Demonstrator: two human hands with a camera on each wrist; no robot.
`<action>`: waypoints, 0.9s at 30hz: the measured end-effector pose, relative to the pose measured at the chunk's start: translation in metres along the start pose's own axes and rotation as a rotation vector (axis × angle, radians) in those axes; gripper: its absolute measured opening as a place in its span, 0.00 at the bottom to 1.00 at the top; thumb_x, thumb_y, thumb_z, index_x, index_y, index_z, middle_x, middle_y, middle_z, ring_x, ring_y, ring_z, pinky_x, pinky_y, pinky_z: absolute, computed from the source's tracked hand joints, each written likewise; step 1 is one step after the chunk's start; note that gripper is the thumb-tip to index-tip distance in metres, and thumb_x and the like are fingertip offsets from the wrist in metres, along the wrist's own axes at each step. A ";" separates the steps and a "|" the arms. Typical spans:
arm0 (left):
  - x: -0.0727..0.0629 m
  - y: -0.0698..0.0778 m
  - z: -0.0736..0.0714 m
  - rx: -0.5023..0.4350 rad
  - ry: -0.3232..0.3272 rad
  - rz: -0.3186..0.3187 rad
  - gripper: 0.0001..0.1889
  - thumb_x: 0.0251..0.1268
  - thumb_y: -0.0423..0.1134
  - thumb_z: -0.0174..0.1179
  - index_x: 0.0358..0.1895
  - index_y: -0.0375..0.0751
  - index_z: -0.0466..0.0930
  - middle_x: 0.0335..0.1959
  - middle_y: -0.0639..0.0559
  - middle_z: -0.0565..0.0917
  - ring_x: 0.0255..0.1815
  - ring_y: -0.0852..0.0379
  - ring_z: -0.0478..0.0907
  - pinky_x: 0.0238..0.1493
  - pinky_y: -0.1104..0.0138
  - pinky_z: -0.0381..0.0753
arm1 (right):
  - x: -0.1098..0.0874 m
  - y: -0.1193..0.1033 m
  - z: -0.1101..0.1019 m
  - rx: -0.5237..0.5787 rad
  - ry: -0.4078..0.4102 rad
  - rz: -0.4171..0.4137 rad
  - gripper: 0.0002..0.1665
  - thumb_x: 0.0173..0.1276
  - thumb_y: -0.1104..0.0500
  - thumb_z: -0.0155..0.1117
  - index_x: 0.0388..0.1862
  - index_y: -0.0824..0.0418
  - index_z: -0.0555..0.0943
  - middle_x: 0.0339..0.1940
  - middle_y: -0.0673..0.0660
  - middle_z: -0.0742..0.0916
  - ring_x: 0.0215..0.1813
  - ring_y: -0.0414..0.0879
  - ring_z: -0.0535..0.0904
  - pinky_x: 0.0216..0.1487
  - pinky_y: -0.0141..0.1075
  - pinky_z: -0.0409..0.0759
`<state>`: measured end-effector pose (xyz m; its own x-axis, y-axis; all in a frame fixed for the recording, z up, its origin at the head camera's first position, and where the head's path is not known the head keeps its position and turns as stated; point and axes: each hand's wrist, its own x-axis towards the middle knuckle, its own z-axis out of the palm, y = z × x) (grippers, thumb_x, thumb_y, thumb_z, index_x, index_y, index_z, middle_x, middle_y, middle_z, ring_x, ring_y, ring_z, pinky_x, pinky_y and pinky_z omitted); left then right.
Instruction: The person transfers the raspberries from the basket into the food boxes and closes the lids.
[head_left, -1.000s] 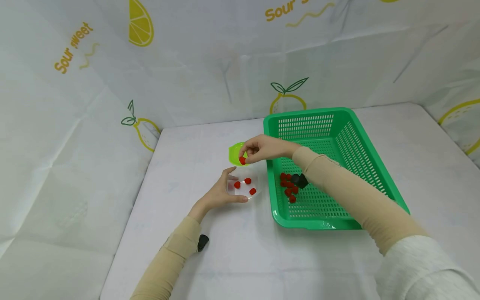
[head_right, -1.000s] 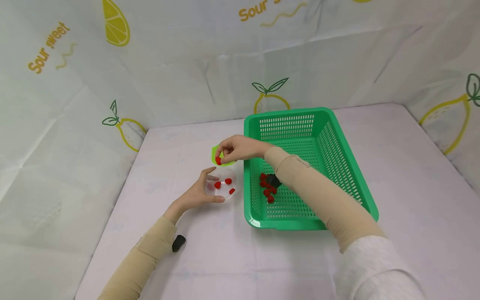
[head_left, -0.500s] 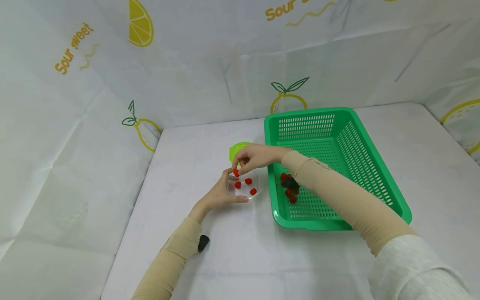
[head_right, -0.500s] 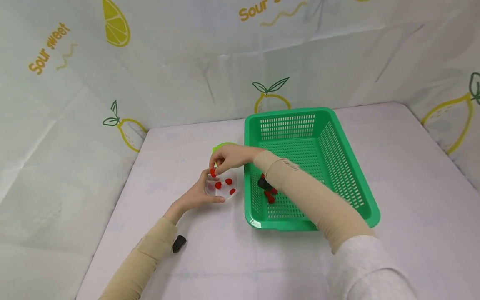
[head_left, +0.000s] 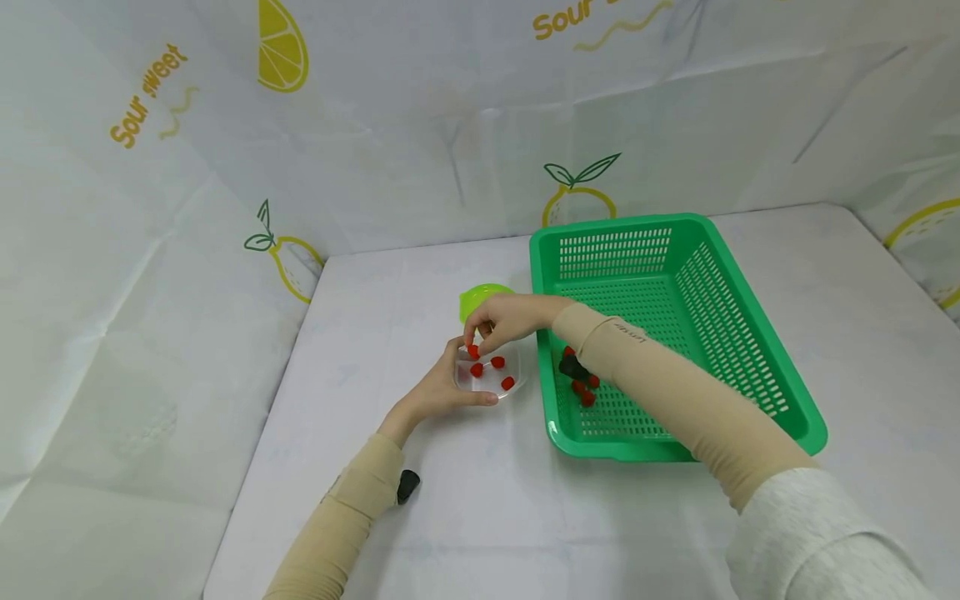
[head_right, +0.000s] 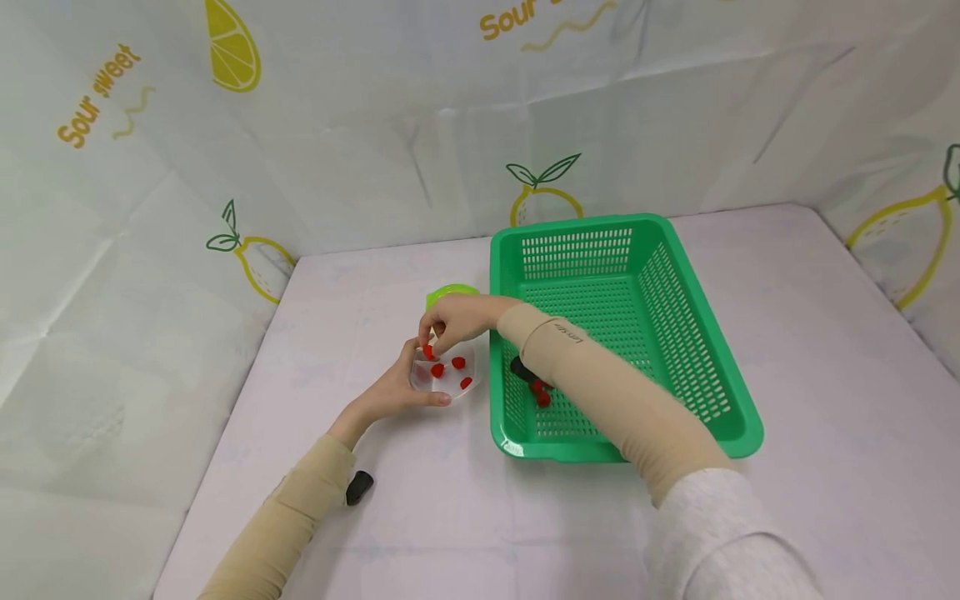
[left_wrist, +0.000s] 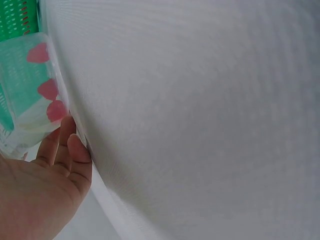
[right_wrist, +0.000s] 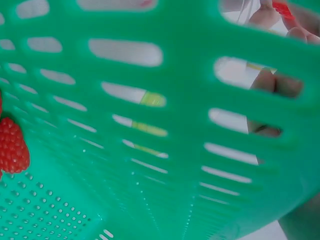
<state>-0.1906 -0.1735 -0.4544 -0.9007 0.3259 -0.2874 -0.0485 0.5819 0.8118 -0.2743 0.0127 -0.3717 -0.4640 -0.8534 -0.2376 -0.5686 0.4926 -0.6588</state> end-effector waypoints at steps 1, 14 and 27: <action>0.000 0.000 0.000 0.001 0.000 0.001 0.58 0.34 0.64 0.72 0.70 0.58 0.46 0.62 0.54 0.67 0.67 0.52 0.62 0.65 0.48 0.63 | 0.001 0.000 0.000 -0.011 -0.002 0.000 0.10 0.61 0.57 0.62 0.42 0.51 0.82 0.23 0.48 0.78 0.27 0.40 0.71 0.30 0.29 0.70; 0.001 -0.001 -0.001 -0.004 -0.020 0.027 0.55 0.37 0.62 0.72 0.69 0.64 0.46 0.64 0.54 0.65 0.68 0.52 0.61 0.66 0.45 0.62 | 0.008 0.003 0.000 -0.078 -0.096 0.059 0.12 0.61 0.58 0.62 0.45 0.51 0.83 0.21 0.50 0.79 0.26 0.39 0.70 0.28 0.27 0.69; 0.001 0.000 0.000 -0.009 -0.010 0.050 0.52 0.39 0.60 0.72 0.68 0.65 0.47 0.62 0.55 0.66 0.67 0.53 0.60 0.66 0.48 0.62 | 0.012 0.007 0.002 -0.124 -0.133 0.099 0.14 0.61 0.62 0.58 0.44 0.51 0.83 0.22 0.48 0.77 0.28 0.40 0.70 0.29 0.28 0.70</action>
<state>-0.1912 -0.1734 -0.4548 -0.8976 0.3620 -0.2514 -0.0073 0.5581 0.8297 -0.2826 0.0053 -0.3806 -0.4332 -0.8105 -0.3942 -0.6078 0.5857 -0.5363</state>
